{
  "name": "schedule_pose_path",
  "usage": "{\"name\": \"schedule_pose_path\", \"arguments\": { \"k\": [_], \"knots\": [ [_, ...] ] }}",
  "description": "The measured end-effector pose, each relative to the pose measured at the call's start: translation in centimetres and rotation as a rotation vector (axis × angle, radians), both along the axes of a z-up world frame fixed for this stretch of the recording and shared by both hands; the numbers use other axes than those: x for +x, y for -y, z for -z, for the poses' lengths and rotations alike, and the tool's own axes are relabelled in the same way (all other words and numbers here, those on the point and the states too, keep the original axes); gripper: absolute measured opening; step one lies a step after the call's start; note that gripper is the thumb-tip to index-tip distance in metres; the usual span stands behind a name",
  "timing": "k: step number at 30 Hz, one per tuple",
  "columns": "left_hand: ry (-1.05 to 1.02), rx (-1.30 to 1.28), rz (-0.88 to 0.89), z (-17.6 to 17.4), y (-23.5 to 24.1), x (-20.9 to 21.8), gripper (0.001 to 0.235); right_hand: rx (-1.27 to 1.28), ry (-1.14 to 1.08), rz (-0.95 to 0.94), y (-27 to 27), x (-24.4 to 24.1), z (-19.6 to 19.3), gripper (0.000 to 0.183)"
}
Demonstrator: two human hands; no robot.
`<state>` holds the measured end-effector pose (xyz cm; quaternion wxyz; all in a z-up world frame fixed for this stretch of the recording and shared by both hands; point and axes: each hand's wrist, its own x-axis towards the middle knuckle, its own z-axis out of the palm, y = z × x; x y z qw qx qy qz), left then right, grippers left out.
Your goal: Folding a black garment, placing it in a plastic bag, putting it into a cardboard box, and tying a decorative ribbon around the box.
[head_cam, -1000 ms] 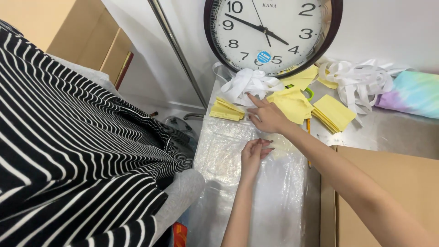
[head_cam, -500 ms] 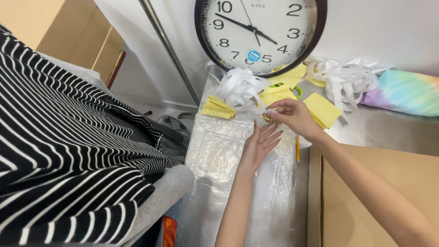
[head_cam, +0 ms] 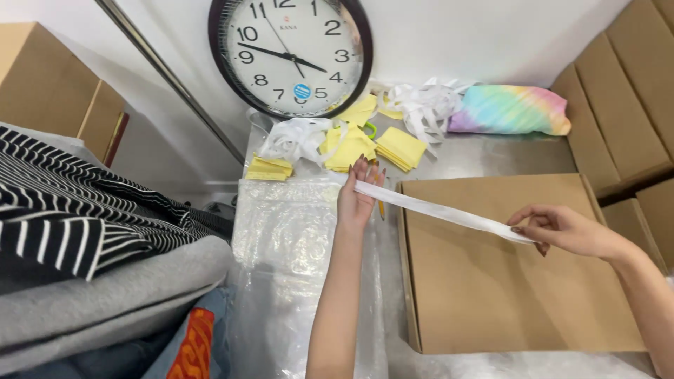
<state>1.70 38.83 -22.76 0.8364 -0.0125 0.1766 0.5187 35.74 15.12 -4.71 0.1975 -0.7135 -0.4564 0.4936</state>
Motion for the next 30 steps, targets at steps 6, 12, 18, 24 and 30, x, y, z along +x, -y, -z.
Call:
{"name": "schedule_pose_path", "arguments": {
  "k": [6,12,18,24,30],
  "knots": [
    [-0.065,0.085,0.087,-4.1,6.8,3.7,0.034,-0.341,0.399,0.107,9.9,3.9,-2.9,0.032],
    [-0.117,0.189,0.146,-6.6,13.0,7.3,0.031,-0.41,0.707,0.11,14.0,5.7,-2.4,0.036],
    [-0.198,0.358,0.442,-5.5,20.4,6.8,0.034,0.422,0.602,0.091,10.7,2.8,4.9,0.026],
    [-0.496,0.445,0.569,-8.2,25.4,1.2,0.038,0.539,0.378,-0.117,5.8,-5.1,12.8,0.056],
    [-0.676,0.539,0.626,-10.3,28.3,-1.8,0.039,0.52,0.523,-0.154,4.2,-5.7,16.7,0.024]
  ]
}}
